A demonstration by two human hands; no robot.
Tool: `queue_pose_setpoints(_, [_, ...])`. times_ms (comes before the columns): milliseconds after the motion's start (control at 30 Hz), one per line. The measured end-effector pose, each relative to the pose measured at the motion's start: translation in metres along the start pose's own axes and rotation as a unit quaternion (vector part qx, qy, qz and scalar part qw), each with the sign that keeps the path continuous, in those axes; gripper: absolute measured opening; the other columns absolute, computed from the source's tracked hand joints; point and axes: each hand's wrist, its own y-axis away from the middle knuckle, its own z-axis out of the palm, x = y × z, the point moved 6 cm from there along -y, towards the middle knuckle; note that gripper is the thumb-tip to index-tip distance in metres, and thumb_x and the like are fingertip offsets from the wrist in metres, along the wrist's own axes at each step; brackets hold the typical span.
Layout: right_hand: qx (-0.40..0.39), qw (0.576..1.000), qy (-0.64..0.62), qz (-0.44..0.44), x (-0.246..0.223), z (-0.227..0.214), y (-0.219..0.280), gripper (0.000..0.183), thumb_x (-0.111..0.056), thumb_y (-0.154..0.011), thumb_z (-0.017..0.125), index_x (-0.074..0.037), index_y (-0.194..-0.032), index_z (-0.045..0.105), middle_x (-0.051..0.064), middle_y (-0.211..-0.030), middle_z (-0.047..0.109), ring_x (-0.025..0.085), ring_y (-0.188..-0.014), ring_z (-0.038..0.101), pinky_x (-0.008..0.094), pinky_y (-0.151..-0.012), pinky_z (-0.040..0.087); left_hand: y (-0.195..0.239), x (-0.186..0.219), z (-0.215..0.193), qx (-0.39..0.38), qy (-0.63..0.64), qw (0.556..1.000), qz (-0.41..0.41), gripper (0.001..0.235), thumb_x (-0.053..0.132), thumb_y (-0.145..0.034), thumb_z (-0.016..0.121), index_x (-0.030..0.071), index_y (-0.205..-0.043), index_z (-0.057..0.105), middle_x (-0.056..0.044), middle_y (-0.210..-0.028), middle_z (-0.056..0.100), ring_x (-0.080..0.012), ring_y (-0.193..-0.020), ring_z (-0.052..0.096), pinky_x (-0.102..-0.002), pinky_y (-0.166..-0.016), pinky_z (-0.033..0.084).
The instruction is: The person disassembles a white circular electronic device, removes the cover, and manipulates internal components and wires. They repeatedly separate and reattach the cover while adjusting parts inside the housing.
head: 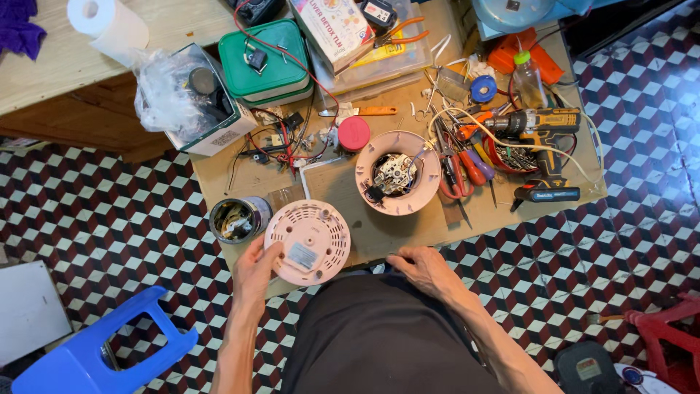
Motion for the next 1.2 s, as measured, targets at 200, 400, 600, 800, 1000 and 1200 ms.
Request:
queue_pose_setpoints(200, [0.113,0.978,-0.172,-0.031,-0.031,-0.028,0.016,0.030,-0.029,-0.097,0.062,-0.001,-0.104,0.071,0.003,-0.071,0.064,0.009,-0.063,0.058,0.026,-0.059,0.049,0.003,0.017,0.008,-0.020,0.073,0.997,0.004,0.047,0.023,-0.090,0.068,0.003,-0.133,0.062,-0.005,-0.108,0.072,-0.0115,-0.092,0.068,-0.028,-0.077,0.055])
queue_pose_setpoints(400, [0.152,0.959,-0.232,-0.053,-0.033,-0.071,0.006,0.028,-0.026,-0.097,0.063,-0.002,-0.108,0.073,0.002,-0.076,0.067,0.009,-0.066,0.060,0.024,-0.059,0.048,-0.042,-0.069,0.024,0.004,0.095,0.995,-0.011,0.044,0.021,-0.100,0.068,0.003,-0.140,0.063,-0.009,-0.103,0.061,-0.0179,-0.085,0.047,-0.034,-0.070,0.040])
queue_pose_setpoints(600, [0.161,0.966,-0.201,0.024,0.014,-0.126,0.006,0.030,-0.029,-0.100,0.060,-0.004,-0.108,0.075,0.004,-0.079,0.069,0.010,-0.061,0.054,0.026,-0.052,0.043,-0.056,-0.147,0.064,0.029,0.245,0.963,-0.108,0.044,0.022,-0.090,0.061,0.014,-0.133,0.053,-0.007,-0.126,0.064,-0.0206,-0.117,0.061,-0.044,-0.092,0.052])
queue_pose_setpoints(800, [0.140,0.961,-0.237,-0.011,0.043,-0.165,-0.021,0.030,-0.027,-0.101,0.061,-0.001,-0.101,0.075,0.003,-0.080,0.071,0.008,-0.062,0.058,0.024,-0.055,0.045,-0.028,-0.107,0.073,0.169,-0.058,0.984,-0.017,0.056,0.029,-0.100,0.061,0.004,-0.148,0.045,-0.016,-0.142,0.058,-0.0251,-0.129,0.056,-0.038,-0.108,0.042])
queue_pose_setpoints(1000, [0.138,0.965,-0.210,-0.070,0.037,-0.175,-0.055,0.025,-0.024,-0.101,0.063,-0.002,-0.103,0.073,0.000,-0.075,0.066,0.006,-0.064,0.057,0.024,-0.057,0.045,0.031,-0.016,0.107,0.230,-0.147,0.948,0.163,0.039,0.026,-0.100,0.060,0.002,-0.131,0.064,-0.016,-0.129,0.069,-0.0259,-0.119,0.065,-0.035,-0.102,0.049])
queue_pose_setpoints(1200, [0.134,0.955,-0.232,-0.125,0.011,-0.172,-0.071,0.021,-0.020,-0.103,0.061,-0.001,-0.105,0.070,-0.001,-0.071,0.063,0.005,-0.062,0.055,0.023,-0.054,0.044,0.030,0.045,0.166,0.185,-0.248,0.908,0.282,0.027,0.020,-0.101,0.062,0.003,-0.120,0.070,-0.016,-0.121,0.069,-0.0313,-0.115,0.066,-0.039,-0.099,0.050])
